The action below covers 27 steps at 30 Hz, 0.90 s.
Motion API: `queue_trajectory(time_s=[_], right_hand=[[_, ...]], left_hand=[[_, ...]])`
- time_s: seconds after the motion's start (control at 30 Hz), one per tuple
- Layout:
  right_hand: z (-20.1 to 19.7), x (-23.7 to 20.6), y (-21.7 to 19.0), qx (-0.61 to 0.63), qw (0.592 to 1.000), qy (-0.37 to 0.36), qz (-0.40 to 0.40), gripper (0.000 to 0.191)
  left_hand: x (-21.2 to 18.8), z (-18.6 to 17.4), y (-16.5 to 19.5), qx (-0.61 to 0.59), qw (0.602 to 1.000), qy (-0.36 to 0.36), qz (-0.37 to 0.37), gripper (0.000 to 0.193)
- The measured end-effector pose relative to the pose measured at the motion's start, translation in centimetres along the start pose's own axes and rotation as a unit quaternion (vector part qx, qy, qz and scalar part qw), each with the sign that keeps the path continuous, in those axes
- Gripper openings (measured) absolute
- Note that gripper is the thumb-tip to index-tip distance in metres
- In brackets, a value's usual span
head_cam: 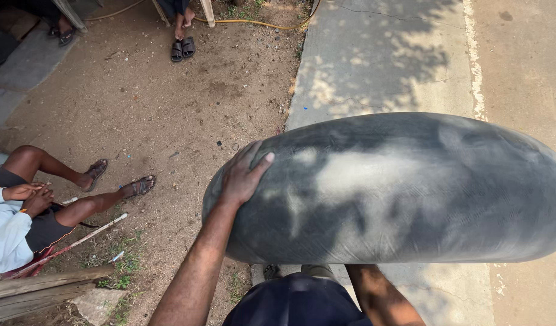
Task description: The person holds a large black tire and scrubs its surface with a small abrasive tool. They rotate the tire to clean different sections, then wipe the surface with their hands to remove residue.
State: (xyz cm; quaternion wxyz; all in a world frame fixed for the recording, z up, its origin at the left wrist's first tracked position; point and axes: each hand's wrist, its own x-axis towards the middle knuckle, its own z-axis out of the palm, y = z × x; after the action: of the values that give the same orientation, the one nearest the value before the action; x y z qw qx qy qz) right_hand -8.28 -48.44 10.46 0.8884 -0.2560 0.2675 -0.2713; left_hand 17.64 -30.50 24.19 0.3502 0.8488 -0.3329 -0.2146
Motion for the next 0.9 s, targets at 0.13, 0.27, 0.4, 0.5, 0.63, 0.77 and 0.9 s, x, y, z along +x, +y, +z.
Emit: queue_trajectory(time_s=[0.13,0.27,0.4,0.5,0.63,0.77,0.9], right_hand=[[3.0,-0.4,-1.4,0.002,1.0,-0.016,-0.025,0.029],[3.1,-0.8,-3.6,0.019,0.997,-0.023,-0.075,0.029],[2.5,-0.9,-5.7,0.025,0.994,-0.022,-0.106,0.03],[1.9,-1.9,-5.4,0.03,0.993,-0.012,-0.111,0.031],[-0.5,-3.3,-3.5,0.036,0.996,0.011,-0.086,0.032],[-5.0,-2.9,-3.7,0.029,0.995,0.027,-0.093,0.033],[-8.2,-5.2,-4.7,-0.1,0.991,0.087,0.018,0.034]], left_hand=[[-1.1,-0.2,12.2,0.128,0.946,0.041,0.294,0.098],[-5.0,0.4,16.8,0.159,0.905,0.069,0.389,0.095],[-3.3,-2.6,11.1,0.161,0.951,0.105,0.244,0.098],[0.2,-6.4,4.1,0.093,0.994,0.042,0.05,0.101],[3.8,-5.9,1.2,0.058,0.996,-0.031,-0.065,0.099],[5.4,-0.7,5.7,0.072,0.991,-0.027,0.111,0.093],[5.7,2.5,10.9,0.125,0.976,-0.038,0.177,0.088]])
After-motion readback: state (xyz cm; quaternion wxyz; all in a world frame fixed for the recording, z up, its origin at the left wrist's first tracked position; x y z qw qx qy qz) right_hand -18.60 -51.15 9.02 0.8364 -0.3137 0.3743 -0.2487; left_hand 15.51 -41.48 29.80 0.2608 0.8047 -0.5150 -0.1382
